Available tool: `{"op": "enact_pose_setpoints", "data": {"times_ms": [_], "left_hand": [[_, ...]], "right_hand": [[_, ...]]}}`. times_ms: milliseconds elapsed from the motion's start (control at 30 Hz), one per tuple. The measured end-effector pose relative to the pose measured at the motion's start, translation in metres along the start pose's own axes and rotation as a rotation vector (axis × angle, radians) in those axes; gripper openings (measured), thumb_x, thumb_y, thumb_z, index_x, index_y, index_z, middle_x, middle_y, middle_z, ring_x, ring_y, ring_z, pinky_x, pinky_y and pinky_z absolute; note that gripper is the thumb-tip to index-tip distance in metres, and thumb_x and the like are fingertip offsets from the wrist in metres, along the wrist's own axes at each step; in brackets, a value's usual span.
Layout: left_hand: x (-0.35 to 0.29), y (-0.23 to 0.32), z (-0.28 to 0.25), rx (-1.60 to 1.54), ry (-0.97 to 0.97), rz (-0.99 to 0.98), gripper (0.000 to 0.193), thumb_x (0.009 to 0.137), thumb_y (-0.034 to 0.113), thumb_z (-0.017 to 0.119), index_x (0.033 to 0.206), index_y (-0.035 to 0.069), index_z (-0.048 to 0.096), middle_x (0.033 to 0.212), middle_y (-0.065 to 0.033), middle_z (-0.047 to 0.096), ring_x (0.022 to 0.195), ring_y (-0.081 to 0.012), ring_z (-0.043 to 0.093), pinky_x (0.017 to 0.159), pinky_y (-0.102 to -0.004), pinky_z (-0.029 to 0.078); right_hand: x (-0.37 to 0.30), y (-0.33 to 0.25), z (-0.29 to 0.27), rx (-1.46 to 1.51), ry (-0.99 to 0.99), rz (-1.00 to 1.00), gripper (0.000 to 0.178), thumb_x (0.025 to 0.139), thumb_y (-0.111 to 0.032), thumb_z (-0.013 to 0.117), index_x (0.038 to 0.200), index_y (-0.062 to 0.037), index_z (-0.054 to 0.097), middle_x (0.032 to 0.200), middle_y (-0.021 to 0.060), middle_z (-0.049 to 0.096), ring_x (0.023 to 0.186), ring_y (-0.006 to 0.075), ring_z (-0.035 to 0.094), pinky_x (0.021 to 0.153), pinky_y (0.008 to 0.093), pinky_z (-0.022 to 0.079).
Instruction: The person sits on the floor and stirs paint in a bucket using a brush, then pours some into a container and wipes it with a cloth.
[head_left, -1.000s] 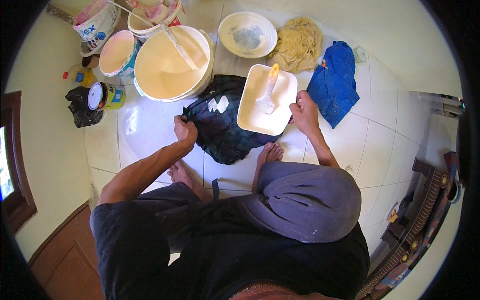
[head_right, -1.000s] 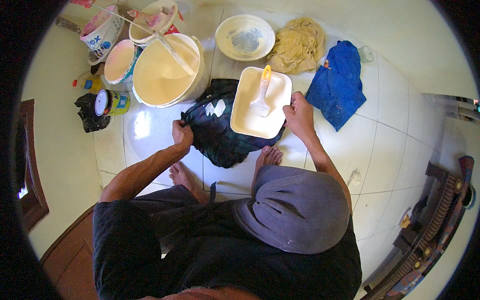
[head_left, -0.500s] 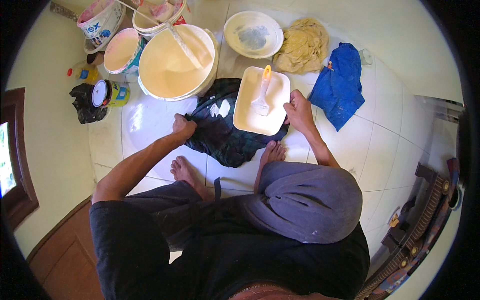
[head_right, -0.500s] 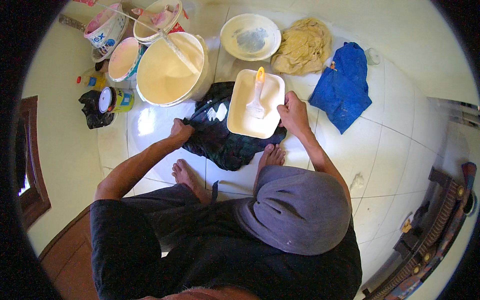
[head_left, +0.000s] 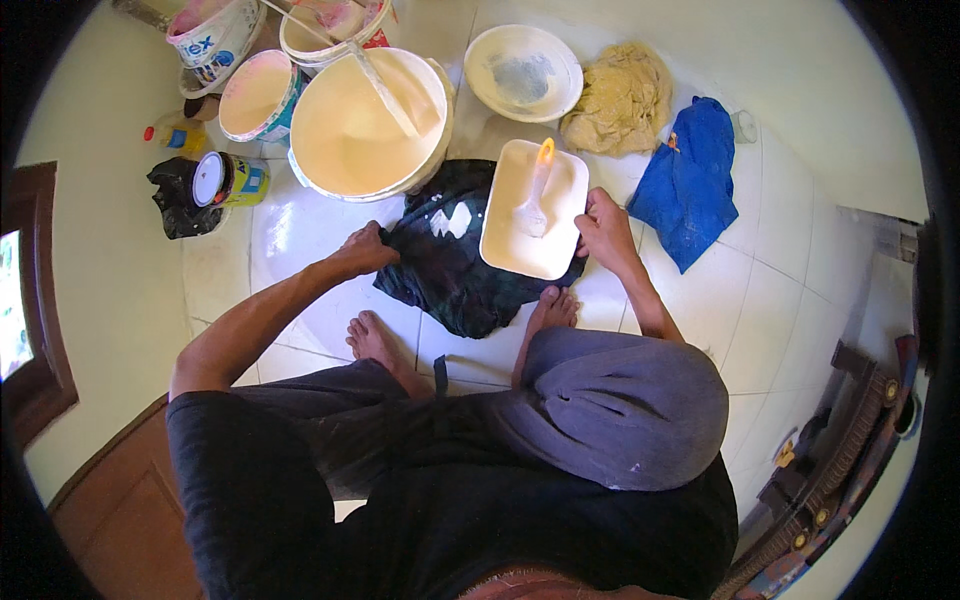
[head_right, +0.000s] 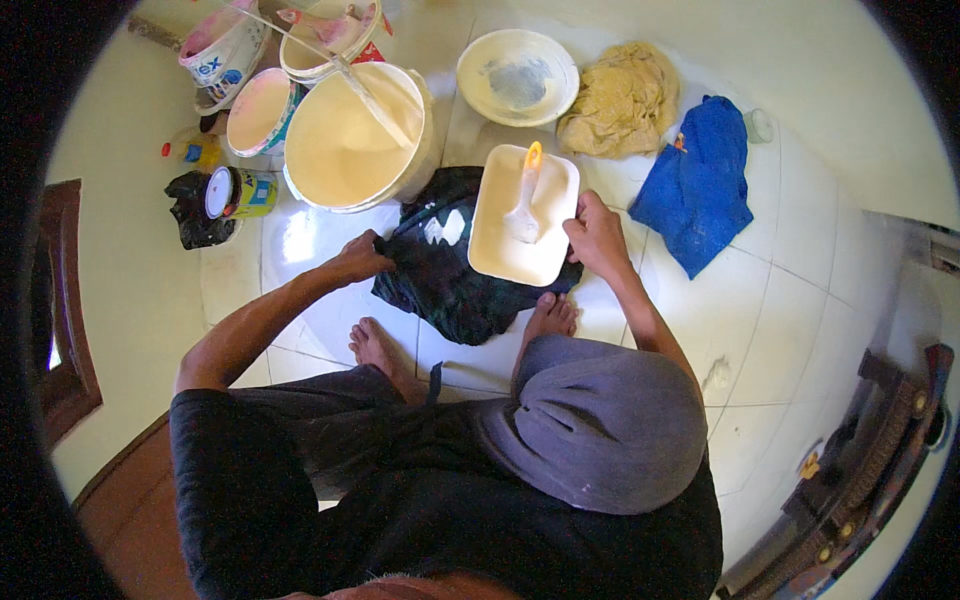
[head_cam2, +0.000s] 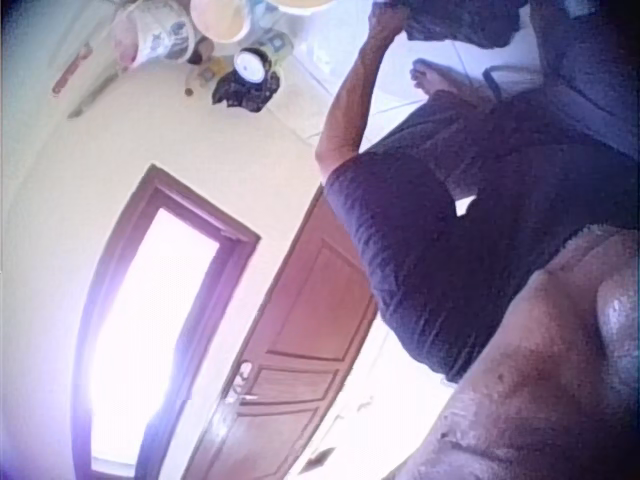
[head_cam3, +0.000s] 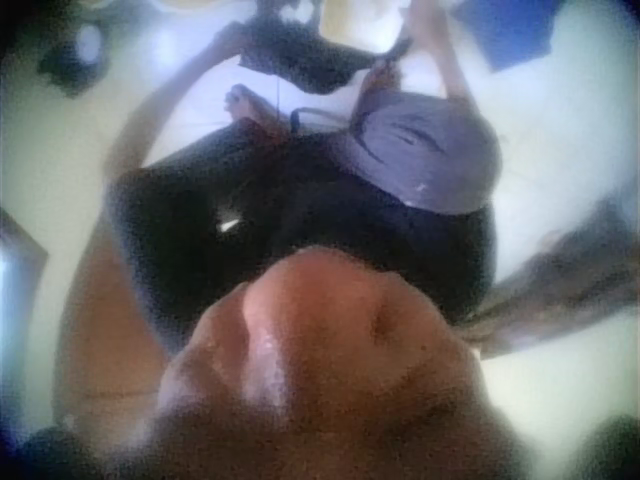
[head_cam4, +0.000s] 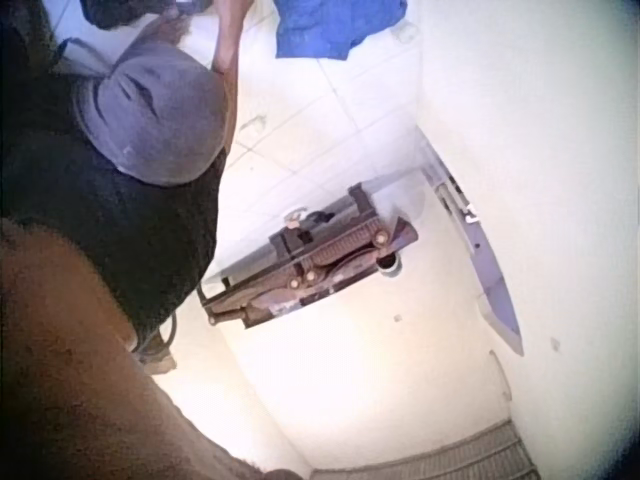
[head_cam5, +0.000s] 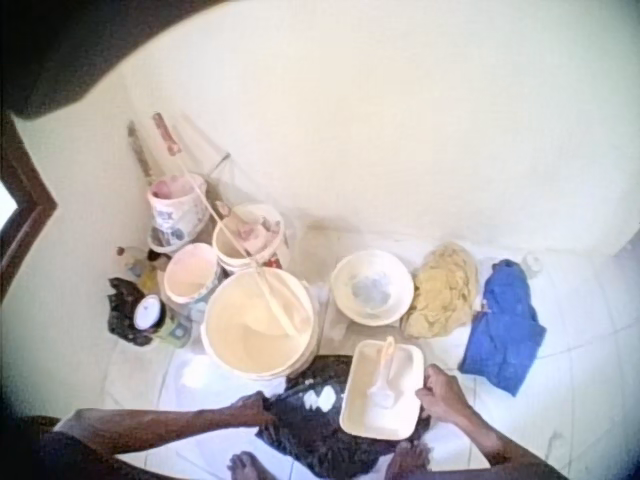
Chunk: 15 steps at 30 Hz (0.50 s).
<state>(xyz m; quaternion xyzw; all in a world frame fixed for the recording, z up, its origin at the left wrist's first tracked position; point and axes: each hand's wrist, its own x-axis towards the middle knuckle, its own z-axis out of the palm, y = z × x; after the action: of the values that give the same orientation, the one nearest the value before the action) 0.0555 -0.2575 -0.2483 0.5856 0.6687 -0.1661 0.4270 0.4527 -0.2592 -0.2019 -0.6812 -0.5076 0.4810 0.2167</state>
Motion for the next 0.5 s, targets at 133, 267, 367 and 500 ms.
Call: {"op": "enact_pose_setpoints", "data": {"times_ms": [133, 267, 367, 500], "left_hand": [[0.018, -0.069, -0.015, 0.321, -0.16, 0.293, 0.048, 0.08, 0.024, 0.062, 0.12, -0.002, 0.057, 0.119, -0.0237, 0.062, 0.102, -0.0378, 0.065, 0.086, -0.0442, 0.053], [-0.009, -0.067, -0.087, -0.374, -0.24, 0.006, 0.035, 0.093, 0.019, 0.045, 0.118, -0.001, 0.059, 0.105, -0.0177, 0.068, 0.078, -0.0253, 0.07, 0.06, -0.0399, 0.057], [-0.01, -0.08, -0.13, -0.409, -0.032, -0.083, 0.035, 0.097, 0.026, 0.041, 0.117, 0.003, 0.058, 0.099, -0.0138, 0.068, 0.077, -0.0254, 0.069, 0.063, -0.0412, 0.057], [-0.007, -0.064, -0.184, -0.466, 0.167, -0.032, 0.048, 0.096, 0.04, 0.037, 0.118, 0.003, 0.057, 0.105, -0.0162, 0.066, 0.085, -0.0264, 0.067, 0.067, -0.047, 0.055]], "right_hand": [[0.001, -0.004, -0.001, 0.057, -0.065, 0.054, 0.019, 0.086, -0.005, 0.056, 0.101, 0.0047, 0.051, 0.078, 0.0159, 0.066, 0.057, 0.0199, 0.067, 0.045, 0.0322, 0.056], [0.003, 0.004, -0.012, -0.011, -0.083, 0.084, 0.022, 0.086, -0.011, 0.059, 0.102, 0.0037, 0.053, 0.077, 0.0155, 0.068, 0.055, 0.0196, 0.067, 0.045, 0.0309, 0.054], [0.008, -0.02, -0.022, -0.166, -0.138, 0.101, 0.028, 0.085, -0.021, 0.065, 0.098, 0.0016, 0.056, 0.076, 0.0165, 0.068, 0.054, 0.0205, 0.066, 0.047, 0.0325, 0.053], [0.035, -0.056, -0.052, -0.611, -0.079, -0.014, 0.043, 0.082, -0.043, 0.067, 0.091, -0.0011, 0.063, 0.082, 0.0188, 0.068, 0.067, 0.0293, 0.068, 0.065, 0.041, 0.053]]}}
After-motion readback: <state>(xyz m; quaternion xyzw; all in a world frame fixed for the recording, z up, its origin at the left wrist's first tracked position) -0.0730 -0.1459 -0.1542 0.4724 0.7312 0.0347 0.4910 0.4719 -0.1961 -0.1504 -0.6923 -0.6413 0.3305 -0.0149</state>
